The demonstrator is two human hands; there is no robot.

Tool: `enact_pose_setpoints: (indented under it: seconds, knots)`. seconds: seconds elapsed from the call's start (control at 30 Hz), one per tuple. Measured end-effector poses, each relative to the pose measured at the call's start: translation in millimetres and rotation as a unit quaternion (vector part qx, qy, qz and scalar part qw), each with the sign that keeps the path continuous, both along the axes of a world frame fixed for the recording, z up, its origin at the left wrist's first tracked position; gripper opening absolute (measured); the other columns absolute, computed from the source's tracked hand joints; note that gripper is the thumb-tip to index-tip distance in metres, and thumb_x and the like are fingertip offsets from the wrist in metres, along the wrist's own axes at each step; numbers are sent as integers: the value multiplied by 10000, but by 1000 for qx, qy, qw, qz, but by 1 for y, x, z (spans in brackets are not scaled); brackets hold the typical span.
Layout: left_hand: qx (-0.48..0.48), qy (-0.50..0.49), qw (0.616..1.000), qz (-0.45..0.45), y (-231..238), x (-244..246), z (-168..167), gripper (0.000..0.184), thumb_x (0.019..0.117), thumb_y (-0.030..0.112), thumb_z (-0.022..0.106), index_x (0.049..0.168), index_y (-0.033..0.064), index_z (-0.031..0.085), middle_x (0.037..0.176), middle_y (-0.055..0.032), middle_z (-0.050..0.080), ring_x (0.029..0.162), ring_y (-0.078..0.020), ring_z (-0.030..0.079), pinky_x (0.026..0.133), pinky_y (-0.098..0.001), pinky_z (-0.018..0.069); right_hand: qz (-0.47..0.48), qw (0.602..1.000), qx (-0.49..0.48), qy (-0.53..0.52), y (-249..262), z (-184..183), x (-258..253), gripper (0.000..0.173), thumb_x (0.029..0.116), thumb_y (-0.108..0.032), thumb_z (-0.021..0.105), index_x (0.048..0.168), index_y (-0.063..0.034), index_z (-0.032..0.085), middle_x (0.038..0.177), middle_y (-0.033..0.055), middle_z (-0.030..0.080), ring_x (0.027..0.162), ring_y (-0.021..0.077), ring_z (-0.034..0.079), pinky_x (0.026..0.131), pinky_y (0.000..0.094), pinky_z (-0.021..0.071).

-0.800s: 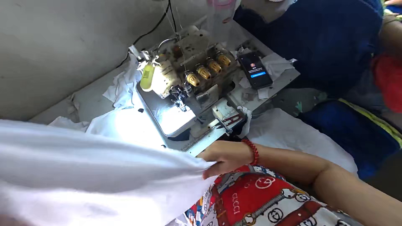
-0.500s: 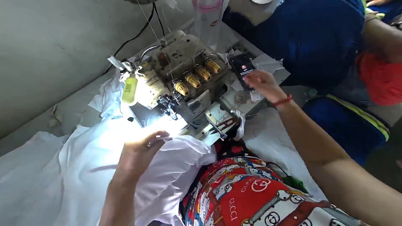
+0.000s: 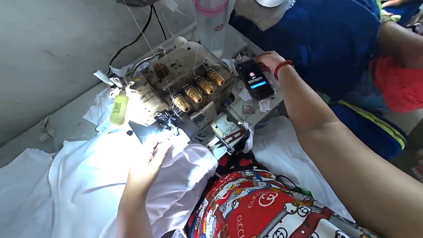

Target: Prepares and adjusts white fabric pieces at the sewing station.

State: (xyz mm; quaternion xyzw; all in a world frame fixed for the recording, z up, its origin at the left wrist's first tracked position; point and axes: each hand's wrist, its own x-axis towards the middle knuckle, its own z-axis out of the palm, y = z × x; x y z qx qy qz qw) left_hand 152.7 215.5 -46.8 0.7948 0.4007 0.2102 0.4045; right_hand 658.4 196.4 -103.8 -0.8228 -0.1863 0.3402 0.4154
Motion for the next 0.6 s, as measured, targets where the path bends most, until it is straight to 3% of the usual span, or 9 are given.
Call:
enact_pose_setpoints:
  seconds: [0.27, 0.43, 0.6]
  knots:
    - [-13, -32, 999, 20, -5, 1, 2, 113, 976, 199, 611, 999, 99, 658, 822, 116, 657, 740, 85, 600, 691, -107, 499, -2, 1000, 8, -28, 3, -5, -2, 394, 923, -145, 717, 1286, -13, 635, 1298, 224, 613, 1159, 345, 611, 970, 517, 510]
    - [-16, -36, 999, 22, -6, 1, 3, 112, 969, 181, 622, 1018, 89, 663, 845, 113, 673, 768, 89, 613, 724, -107, 511, -27, 1000, 2, 8, 3, 1, -4, 436, 987, -247, 611, 1360, -23, 576, 1265, 190, 622, 1091, 278, 629, 919, 440, 520]
    - [-5, -99, 995, 12, -14, 4, 10, 61, 942, 163, 665, 967, 109, 649, 813, 133, 638, 747, 78, 599, 705, -105, 513, -32, 999, 14, 5, 3, -3, -3, 406, 1002, -261, 587, 1323, -12, 593, 1214, 174, 641, 1044, 255, 635, 892, 428, 521]
